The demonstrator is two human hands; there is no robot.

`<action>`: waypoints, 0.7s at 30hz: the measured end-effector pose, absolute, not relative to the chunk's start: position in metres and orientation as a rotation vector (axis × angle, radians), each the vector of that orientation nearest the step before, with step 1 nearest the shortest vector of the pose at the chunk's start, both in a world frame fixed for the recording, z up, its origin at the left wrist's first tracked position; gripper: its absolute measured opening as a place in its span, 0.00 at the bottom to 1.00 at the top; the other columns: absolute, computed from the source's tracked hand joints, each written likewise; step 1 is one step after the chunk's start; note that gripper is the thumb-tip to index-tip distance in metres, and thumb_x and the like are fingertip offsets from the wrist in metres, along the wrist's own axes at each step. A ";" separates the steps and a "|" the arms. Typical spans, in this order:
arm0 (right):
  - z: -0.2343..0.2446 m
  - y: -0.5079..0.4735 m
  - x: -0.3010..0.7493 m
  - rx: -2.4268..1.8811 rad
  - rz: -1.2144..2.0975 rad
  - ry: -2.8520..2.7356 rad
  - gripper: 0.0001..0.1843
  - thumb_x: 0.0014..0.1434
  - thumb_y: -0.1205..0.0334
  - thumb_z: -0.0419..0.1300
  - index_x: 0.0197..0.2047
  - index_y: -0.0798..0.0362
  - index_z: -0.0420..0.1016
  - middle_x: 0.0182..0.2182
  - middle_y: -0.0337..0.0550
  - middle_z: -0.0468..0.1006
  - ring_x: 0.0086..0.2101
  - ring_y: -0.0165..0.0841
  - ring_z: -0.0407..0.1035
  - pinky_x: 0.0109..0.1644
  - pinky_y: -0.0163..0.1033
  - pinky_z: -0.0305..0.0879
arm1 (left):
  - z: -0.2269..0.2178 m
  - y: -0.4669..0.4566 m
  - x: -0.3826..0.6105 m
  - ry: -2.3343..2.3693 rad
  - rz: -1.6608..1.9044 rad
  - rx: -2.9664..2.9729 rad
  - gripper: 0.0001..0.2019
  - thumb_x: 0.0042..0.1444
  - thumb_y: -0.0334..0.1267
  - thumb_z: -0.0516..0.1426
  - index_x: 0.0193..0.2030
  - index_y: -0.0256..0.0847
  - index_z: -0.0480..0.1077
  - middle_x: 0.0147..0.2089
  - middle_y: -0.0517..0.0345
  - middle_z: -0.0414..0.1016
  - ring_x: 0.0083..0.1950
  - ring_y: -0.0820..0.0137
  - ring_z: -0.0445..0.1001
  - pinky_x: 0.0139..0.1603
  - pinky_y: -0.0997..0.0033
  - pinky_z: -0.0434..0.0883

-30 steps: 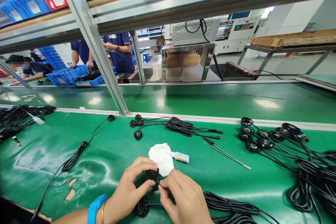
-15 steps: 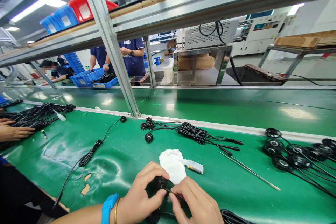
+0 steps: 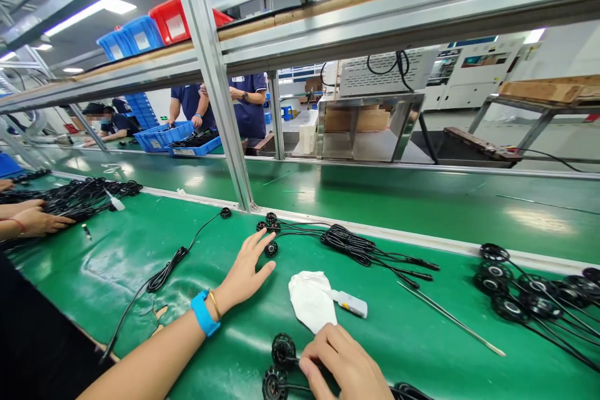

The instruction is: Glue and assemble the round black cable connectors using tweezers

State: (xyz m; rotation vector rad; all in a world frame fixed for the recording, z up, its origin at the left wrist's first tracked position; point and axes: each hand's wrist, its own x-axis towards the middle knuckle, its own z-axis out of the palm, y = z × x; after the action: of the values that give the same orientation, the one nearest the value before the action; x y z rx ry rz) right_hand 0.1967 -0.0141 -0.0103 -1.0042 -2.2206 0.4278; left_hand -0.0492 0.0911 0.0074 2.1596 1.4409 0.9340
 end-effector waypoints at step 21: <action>-0.017 0.130 0.282 -1.319 -0.342 -2.274 0.16 0.59 0.66 0.48 0.32 0.49 0.77 0.41 0.47 0.78 0.43 0.43 0.74 0.48 0.51 0.68 | -0.006 0.090 -0.047 1.486 1.070 1.937 0.08 0.49 0.24 0.57 0.33 0.41 0.70 0.40 0.57 0.70 0.44 0.65 0.71 0.49 0.62 0.70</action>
State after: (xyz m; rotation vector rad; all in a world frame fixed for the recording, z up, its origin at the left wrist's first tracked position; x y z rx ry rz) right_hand 0.2823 0.1296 -0.0170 -1.3187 -2.2740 -0.3425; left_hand -0.0469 0.0899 -0.0058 1.9374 1.4860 1.0699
